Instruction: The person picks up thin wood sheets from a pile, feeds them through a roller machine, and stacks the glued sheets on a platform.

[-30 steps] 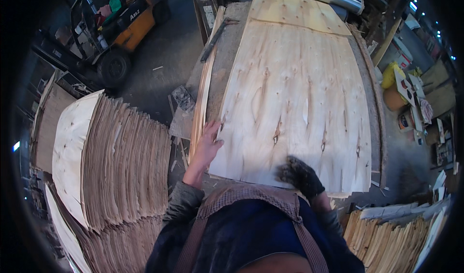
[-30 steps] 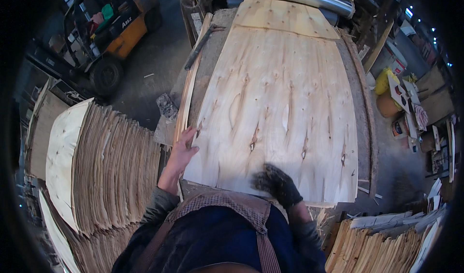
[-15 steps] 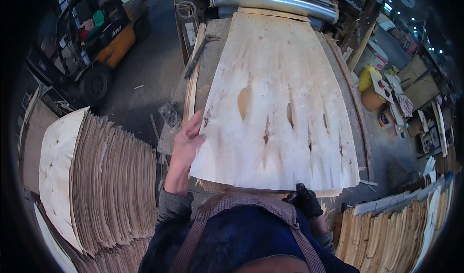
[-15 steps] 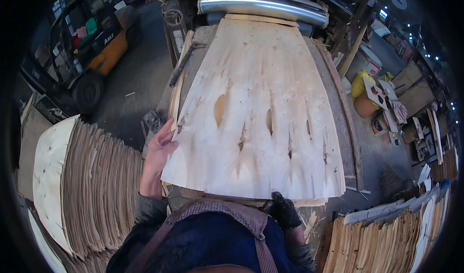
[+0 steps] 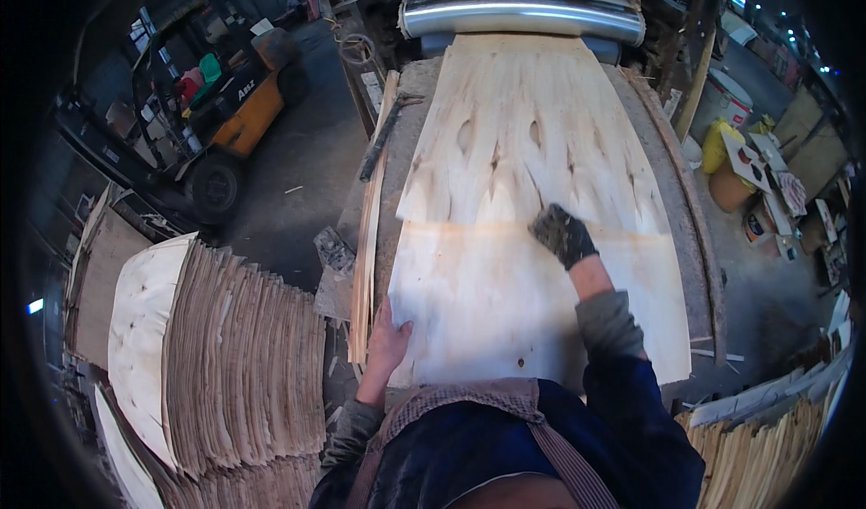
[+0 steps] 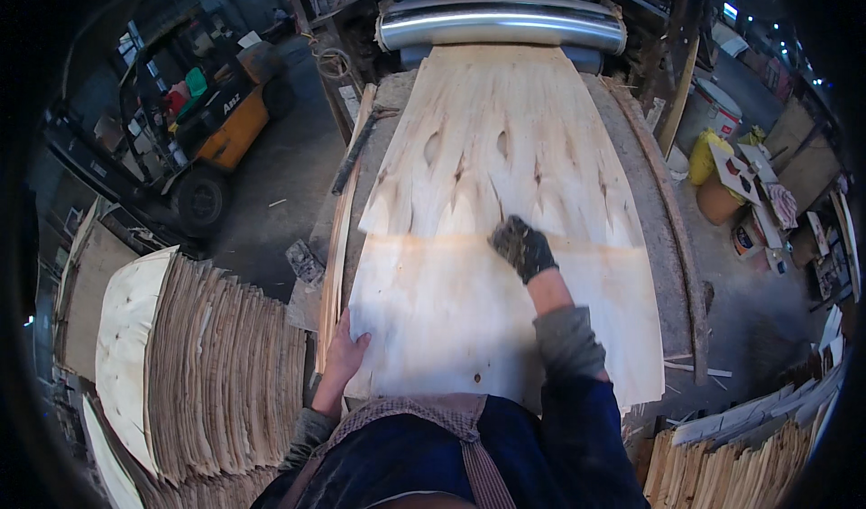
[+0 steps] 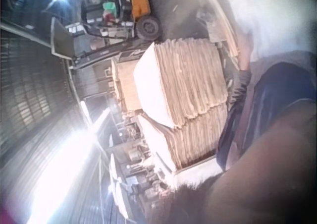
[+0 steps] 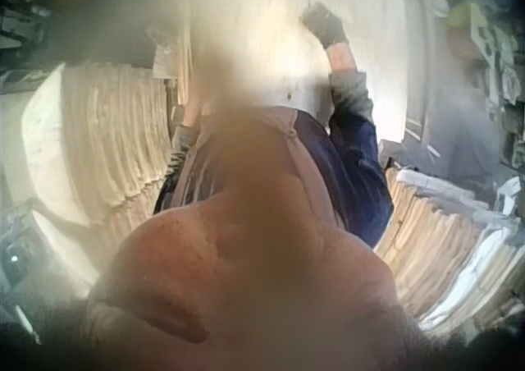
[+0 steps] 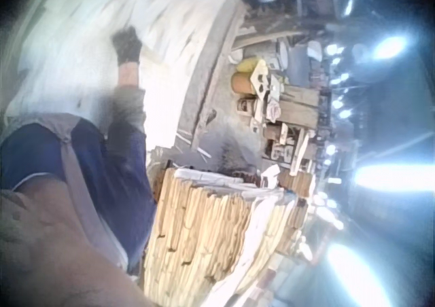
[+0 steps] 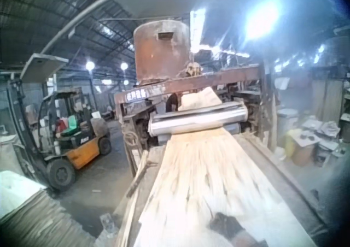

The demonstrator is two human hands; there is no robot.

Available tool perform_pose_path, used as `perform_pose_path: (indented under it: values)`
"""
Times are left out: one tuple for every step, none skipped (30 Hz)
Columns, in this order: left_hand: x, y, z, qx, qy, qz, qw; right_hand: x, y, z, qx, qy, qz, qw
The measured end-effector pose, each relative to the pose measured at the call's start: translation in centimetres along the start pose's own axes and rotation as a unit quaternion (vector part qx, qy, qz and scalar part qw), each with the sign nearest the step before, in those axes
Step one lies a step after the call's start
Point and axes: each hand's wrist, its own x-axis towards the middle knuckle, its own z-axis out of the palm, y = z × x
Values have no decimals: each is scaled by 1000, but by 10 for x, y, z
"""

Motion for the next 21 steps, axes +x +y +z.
perform_pose_path:
  values:
    - [3,-6,4,-12,1,-1,1000,17,-27,12,228,-1,103,968]
    - [3,-10,5,-24,5,-7,1000,26,-36,13,201,26,117,972]
    - [2,-9,4,-71,-2,-33,997,32,-37,17,173,54,132,975]
    - [2,-6,0,-118,-11,-58,991,34,-37,13,129,58,110,984]
    - [5,-4,-3,-164,-21,-80,983,36,-37,9,85,59,86,991]
    - [4,-10,-5,-221,-17,-86,971,31,-14,-2,-129,42,31,990]
    - [8,-16,-6,-280,-17,-87,956,21,9,-9,-338,48,-30,939]
    - [10,-20,-5,-340,-15,-90,936,-3,57,-24,-668,22,-115,735]
    - [14,-10,-8,-360,9,-106,927,-21,73,-37,-611,67,-149,775]
    - [19,-9,-7,-342,12,-91,935,-43,78,-51,-599,47,-110,792]
    - [22,-10,-8,-323,18,-77,943,-70,96,-61,-635,-7,-71,769]
    - [24,-12,-9,-305,24,-64,950,-91,126,-66,-655,53,-85,749]
    - [23,-8,-8,-289,58,-14,956,-109,138,-77,-666,71,-81,738]
    - [24,-3,-11,-299,56,-14,952,-127,144,-88,-650,79,-68,752]
    - [25,0,-13,-311,53,-13,949,-146,162,-92,-689,86,-71,716]
    - [26,3,-17,-322,50,-13,945,-161,180,-96,-626,125,-81,766]
    - [28,5,-22,-359,34,-19,932,-174,192,-98,-624,144,-75,764]
    - [31,9,-28,-393,14,-23,919,-186,200,-103,-621,160,-72,764]
    - [31,13,-33,-430,-5,-34,902,-196,202,-109,-632,179,-92,748]
    - [31,22,-40,-454,-14,-36,890,-205,204,-116,-643,198,-111,732]
    - [30,34,-52,-475,-24,-41,879,-216,206,-121,-649,218,-130,717]
